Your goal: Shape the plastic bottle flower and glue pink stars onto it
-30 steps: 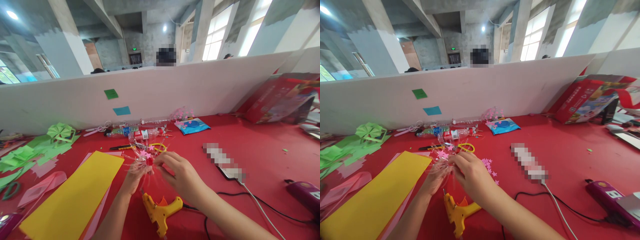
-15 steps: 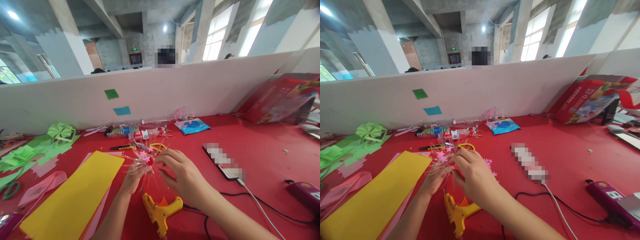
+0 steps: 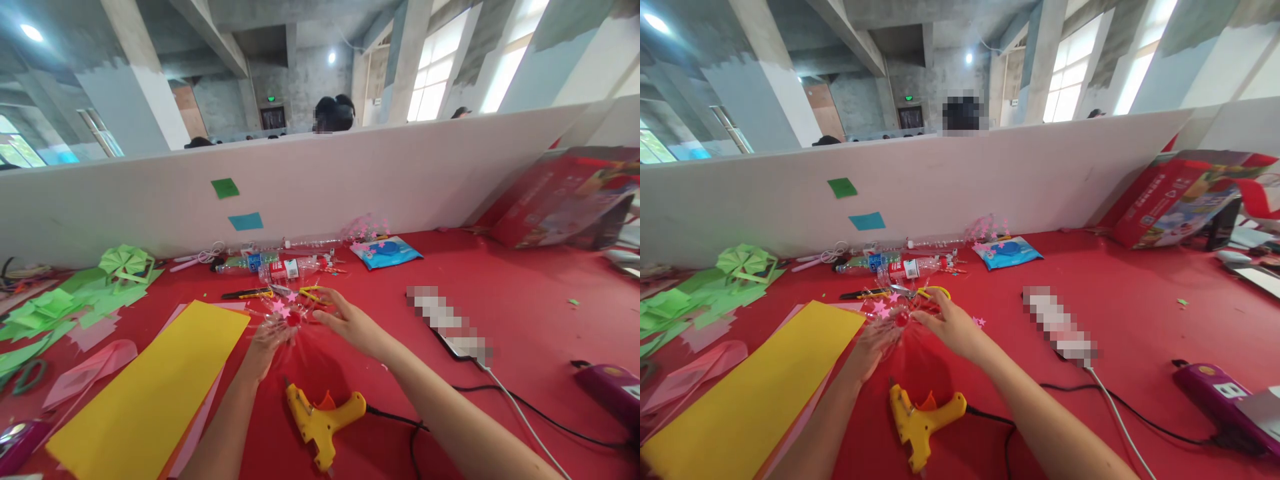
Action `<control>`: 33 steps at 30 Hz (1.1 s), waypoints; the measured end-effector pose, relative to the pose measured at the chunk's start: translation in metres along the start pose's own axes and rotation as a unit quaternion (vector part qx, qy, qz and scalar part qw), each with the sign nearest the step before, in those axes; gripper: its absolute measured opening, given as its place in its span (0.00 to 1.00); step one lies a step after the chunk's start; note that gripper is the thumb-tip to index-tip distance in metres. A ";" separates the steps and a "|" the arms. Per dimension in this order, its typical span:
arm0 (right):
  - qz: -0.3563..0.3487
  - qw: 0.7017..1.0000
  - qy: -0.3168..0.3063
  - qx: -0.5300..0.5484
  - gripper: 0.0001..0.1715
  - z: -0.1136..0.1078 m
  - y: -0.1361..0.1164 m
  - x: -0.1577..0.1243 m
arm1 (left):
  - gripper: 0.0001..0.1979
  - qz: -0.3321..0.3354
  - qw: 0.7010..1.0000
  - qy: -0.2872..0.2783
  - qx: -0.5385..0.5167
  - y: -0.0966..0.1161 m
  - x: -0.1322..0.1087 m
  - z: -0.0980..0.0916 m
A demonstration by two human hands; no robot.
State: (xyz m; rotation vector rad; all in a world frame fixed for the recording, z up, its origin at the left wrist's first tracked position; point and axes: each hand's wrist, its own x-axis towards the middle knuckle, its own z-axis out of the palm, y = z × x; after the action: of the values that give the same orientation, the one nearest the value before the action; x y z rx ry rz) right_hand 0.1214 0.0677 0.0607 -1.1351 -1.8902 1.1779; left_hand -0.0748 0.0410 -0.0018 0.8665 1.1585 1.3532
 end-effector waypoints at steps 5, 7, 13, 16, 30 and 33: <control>0.074 0.995 -0.024 0.062 0.17 0.017 0.019 0.013 | 0.25 -0.040 0.997 -0.055 0.037 -0.002 0.004 -0.008; 0.086 0.994 -0.015 0.059 0.19 0.019 0.026 0.016 | 0.27 -0.063 0.995 -0.059 0.041 -0.003 0.006 -0.012; 0.103 0.995 -0.005 0.013 0.19 0.023 0.048 0.024 | 0.27 -0.095 0.993 -0.056 0.042 0.002 0.013 -0.027; 0.097 0.995 -0.003 -0.020 0.18 0.024 0.053 0.025 | 0.24 -0.096 0.993 -0.053 0.053 0.008 0.013 -0.031; 0.050 0.980 0.016 -0.194 0.15 0.007 0.012 0.009 | 0.20 -0.044 0.992 -0.011 0.121 0.021 0.013 -0.039; 0.041 0.972 0.039 -0.227 0.19 0.004 0.008 0.007 | 0.18 -0.038 0.991 -0.007 0.129 0.022 0.012 -0.037</control>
State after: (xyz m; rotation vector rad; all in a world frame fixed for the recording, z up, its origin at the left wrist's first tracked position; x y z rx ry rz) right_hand 0.1177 0.0740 0.0522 -1.4891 -2.1286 0.7411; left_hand -0.1180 0.0488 0.0084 1.0023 1.3619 1.1505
